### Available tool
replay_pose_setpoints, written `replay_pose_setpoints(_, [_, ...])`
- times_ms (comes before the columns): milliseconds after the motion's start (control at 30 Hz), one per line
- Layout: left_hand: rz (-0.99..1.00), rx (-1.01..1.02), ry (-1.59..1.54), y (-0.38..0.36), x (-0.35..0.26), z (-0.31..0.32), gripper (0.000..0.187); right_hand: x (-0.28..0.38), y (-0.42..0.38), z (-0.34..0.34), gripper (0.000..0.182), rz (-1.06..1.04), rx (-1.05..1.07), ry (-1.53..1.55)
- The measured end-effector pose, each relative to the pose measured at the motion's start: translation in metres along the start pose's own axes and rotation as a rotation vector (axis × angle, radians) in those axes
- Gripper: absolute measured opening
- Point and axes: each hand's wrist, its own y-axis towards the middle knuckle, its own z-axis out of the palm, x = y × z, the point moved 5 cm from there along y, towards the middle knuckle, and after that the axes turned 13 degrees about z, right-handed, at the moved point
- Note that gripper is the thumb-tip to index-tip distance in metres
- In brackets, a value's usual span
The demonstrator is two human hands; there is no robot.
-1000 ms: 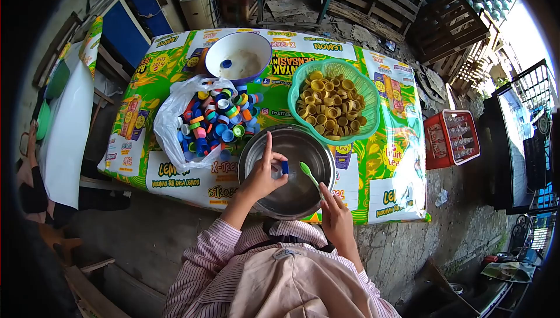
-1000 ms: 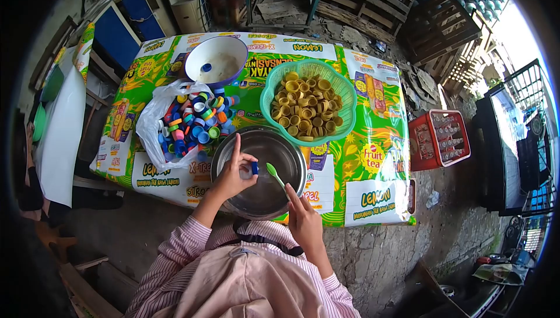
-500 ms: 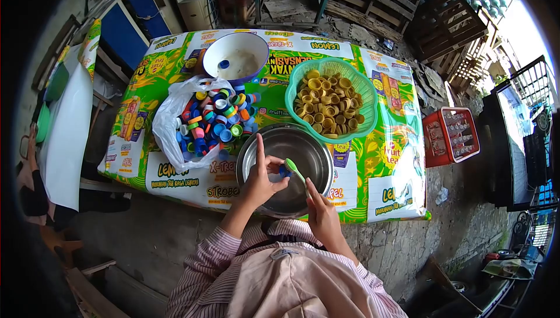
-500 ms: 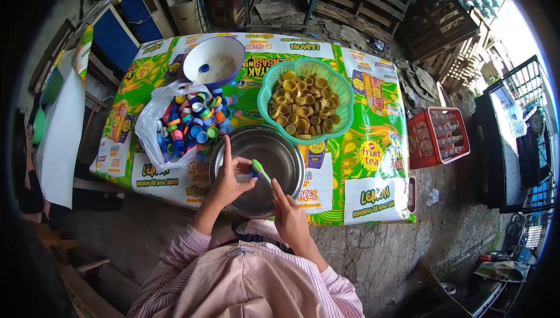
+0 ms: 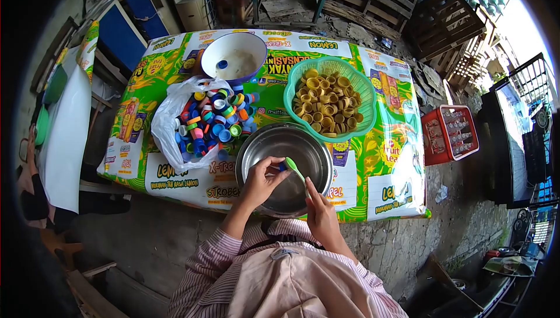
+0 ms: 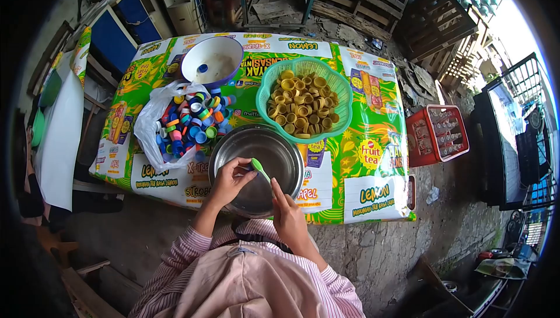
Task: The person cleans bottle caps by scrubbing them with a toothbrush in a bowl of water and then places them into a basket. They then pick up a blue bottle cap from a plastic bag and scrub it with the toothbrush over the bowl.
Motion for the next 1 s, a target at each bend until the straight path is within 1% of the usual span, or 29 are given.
replay_pose_setpoints(33, [0.0,0.001,-0.002,-0.001,0.002,0.0,0.028,0.0,0.001,-0.002,0.051,0.001,-0.001,-0.001])
replay_pose_setpoints(100, [-0.115,0.052,-0.048,-0.004,0.013,0.0,0.027,-0.003,0.003,-0.006,0.051,0.037,-0.042,-0.033])
replay_pose_setpoints(133, [-0.115,0.053,-0.045,-0.004,0.015,0.0,0.027,0.0,0.001,-0.007,0.051,0.031,-0.032,-0.044])
replay_pose_setpoints(200, [-0.221,-0.052,-0.416,-0.006,0.022,0.003,0.025,0.002,-0.001,-0.002,0.051,0.017,-0.02,-0.008])
replay_pose_setpoints(233, [-0.222,-0.049,-0.416,-0.007,0.022,0.004,0.025,0.004,-0.002,-0.001,0.051,0.003,-0.009,0.026])
replay_pose_setpoints(267, [-0.287,-0.074,-0.465,-0.009,0.025,0.005,0.025,0.002,0.0,-0.002,0.05,0.101,0.059,-0.053])
replay_pose_setpoints(300, [-0.351,-0.1,-0.513,-0.012,0.028,0.006,0.024,0.004,-0.001,-0.003,0.05,0.101,0.059,-0.053])
replay_pose_setpoints(333, [-0.351,-0.1,-0.512,-0.013,0.029,0.006,0.024,0.007,-0.002,-0.005,0.051,0.087,0.028,-0.065])
replay_pose_setpoints(400, [-0.477,-0.122,-0.666,-0.017,0.037,0.008,0.023,0.007,-0.001,-0.004,0.052,0.074,-0.003,-0.076])
replay_pose_setpoints(500, [-0.477,-0.136,-0.7,-0.019,0.037,0.01,0.021,-0.003,0.001,0.003,0.053,0.062,0.031,-0.073])
replay_pose_setpoints(567, [-0.487,-0.137,-0.724,-0.019,0.04,0.009,0.02,-0.007,0.006,-0.002,0.052,0.083,-0.017,-0.103])
replay_pose_setpoints(700, [-0.507,-0.126,-0.831,-0.019,0.042,0.01,0.024,0.0,0.001,0.004,0.051,0.078,0.064,-0.146])
replay_pose_setpoints(733, [-0.515,-0.121,-0.854,-0.019,0.041,0.01,0.025,-0.001,0.003,0.003,0.051,0.046,0.024,-0.124])
replay_pose_setpoints(767, [-0.515,-0.123,-0.855,-0.019,0.04,0.01,0.025,-0.001,0.003,0.001,0.051,0.045,0.026,-0.125])
replay_pose_setpoints(833, [-0.584,-0.124,-0.903,-0.019,0.04,0.011,0.028,0.004,0.004,-0.005,0.05,0.063,0.003,-0.143])
replay_pose_setpoints(867, [-0.584,-0.124,-0.903,-0.018,0.038,0.012,0.028,0.0,0.002,-0.001,0.05,-0.037,-0.028,-0.165])
replay_pose_setpoints(967, [-0.612,-0.184,-0.976,-0.017,0.034,0.014,0.024,-0.002,0.003,0.001,0.049,-0.063,-0.055,-0.156])
replay_pose_setpoints(1000, [-0.624,-0.176,-0.978,-0.017,0.034,0.015,0.024,-0.005,0.005,-0.002,0.049,-0.025,-0.089,-0.192])
